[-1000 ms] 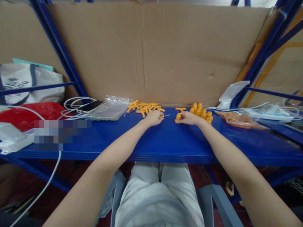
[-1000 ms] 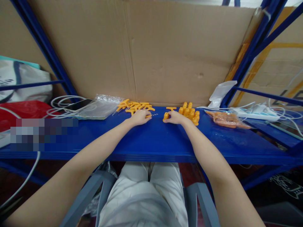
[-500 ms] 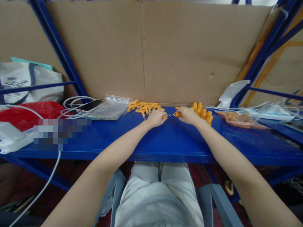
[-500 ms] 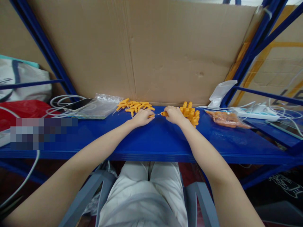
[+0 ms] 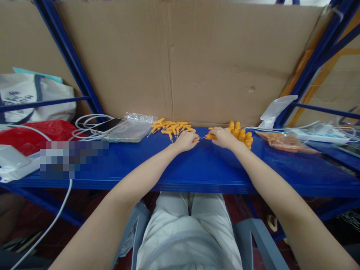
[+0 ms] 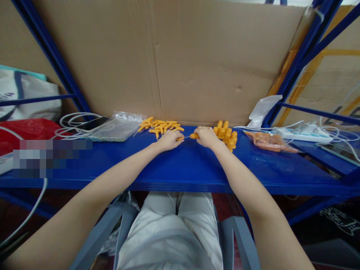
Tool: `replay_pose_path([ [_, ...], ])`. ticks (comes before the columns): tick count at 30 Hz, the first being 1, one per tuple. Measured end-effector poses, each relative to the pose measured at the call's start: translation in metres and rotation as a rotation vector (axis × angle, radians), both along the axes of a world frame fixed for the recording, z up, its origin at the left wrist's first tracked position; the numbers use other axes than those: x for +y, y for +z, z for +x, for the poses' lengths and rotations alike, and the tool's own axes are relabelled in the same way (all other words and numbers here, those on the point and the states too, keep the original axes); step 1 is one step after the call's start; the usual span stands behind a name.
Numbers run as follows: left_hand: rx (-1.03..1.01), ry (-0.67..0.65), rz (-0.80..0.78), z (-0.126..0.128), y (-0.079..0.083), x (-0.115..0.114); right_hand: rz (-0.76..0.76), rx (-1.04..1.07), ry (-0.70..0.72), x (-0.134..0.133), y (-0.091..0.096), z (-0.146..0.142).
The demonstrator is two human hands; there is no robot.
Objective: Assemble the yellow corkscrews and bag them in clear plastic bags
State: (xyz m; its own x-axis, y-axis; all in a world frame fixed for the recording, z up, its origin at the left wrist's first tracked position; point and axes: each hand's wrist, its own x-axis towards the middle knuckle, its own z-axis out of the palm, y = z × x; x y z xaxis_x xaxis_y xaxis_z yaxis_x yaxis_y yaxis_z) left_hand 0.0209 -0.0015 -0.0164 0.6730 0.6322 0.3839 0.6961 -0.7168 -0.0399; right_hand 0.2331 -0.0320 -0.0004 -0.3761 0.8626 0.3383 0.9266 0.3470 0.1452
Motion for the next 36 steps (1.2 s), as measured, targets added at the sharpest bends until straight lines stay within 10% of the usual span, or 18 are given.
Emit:
replay_pose_path([
  [25,-0.019,0.113,-0.073,-0.013,0.012,0.003,-0.046,0.106,0.229,0.008,-0.009,-0.007],
  [36,0.079,0.22,-0.413,-0.022,0.022,0.005,-0.07,0.151,0.239,0.012,-0.012,-0.004],
])
